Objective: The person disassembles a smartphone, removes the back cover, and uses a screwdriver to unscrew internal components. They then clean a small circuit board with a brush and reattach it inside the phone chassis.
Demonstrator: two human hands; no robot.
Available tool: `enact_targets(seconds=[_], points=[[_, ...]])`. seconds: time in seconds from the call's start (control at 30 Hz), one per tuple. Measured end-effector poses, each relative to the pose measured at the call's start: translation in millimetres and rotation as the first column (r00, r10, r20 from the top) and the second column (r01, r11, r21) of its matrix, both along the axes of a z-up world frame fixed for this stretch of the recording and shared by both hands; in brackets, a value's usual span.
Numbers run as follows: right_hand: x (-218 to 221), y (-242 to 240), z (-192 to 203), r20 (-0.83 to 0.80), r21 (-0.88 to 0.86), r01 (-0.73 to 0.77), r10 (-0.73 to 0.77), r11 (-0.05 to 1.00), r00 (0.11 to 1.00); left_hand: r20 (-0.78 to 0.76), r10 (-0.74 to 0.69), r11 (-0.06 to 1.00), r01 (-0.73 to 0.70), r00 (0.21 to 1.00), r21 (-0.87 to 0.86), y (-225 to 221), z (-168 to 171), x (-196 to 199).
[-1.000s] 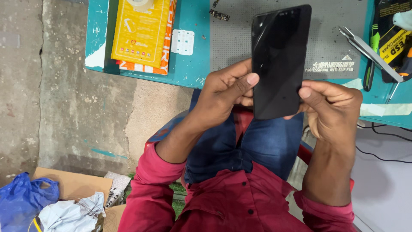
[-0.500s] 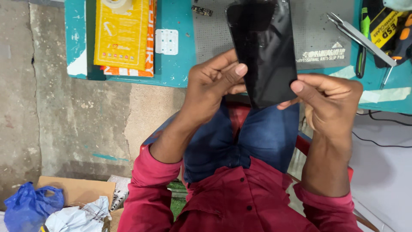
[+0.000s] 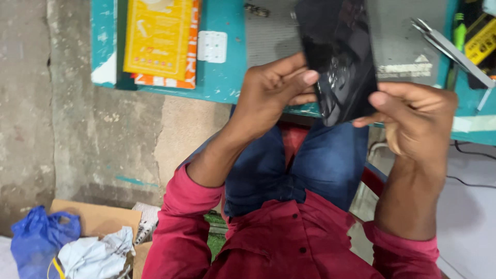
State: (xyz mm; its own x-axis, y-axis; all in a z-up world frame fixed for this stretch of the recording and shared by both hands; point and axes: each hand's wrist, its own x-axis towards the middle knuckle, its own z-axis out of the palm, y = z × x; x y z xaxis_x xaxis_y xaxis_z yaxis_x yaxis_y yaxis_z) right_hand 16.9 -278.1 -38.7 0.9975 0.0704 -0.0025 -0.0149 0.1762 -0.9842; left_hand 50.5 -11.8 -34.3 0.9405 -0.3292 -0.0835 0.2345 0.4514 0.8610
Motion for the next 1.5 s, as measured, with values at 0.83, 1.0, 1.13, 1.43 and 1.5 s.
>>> enact_targets(seconds=[0.83,1.0,1.13,1.43,1.5], points=[[-3.0,-43.8,-16.9,0.056,0.179,0.117,-0.129,0.977,0.990,0.743,-0.152,-0.240,-0.753,0.652,0.612,157.9,56.4,14.5],[-4.2,-51.2,-24.4,0.051,0.233,0.146,-0.162,0.961,0.986,0.711,-0.183,-0.183,-0.734,0.679,0.654,145.3,94.7,1.3],[-8.0,-57.4,-22.7,0.022,0.280,0.214,-0.229,0.936,0.973,0.803,-0.327,-0.004,-0.850,0.498,0.526,101.5,88.5,-13.8],[-6.3,-33.5,46.0,0.559,-0.620,0.514,-0.126,0.593,0.820,0.640,-0.743,0.204,-0.844,0.196,0.496,6.8,5.3,37.6],[-0.7,-19.9,64.7,0.668,-0.744,0.638,0.225,0.199,0.709,0.630,-0.746,0.227,-0.808,0.215,0.544,0.4,-5.9,41.3]])
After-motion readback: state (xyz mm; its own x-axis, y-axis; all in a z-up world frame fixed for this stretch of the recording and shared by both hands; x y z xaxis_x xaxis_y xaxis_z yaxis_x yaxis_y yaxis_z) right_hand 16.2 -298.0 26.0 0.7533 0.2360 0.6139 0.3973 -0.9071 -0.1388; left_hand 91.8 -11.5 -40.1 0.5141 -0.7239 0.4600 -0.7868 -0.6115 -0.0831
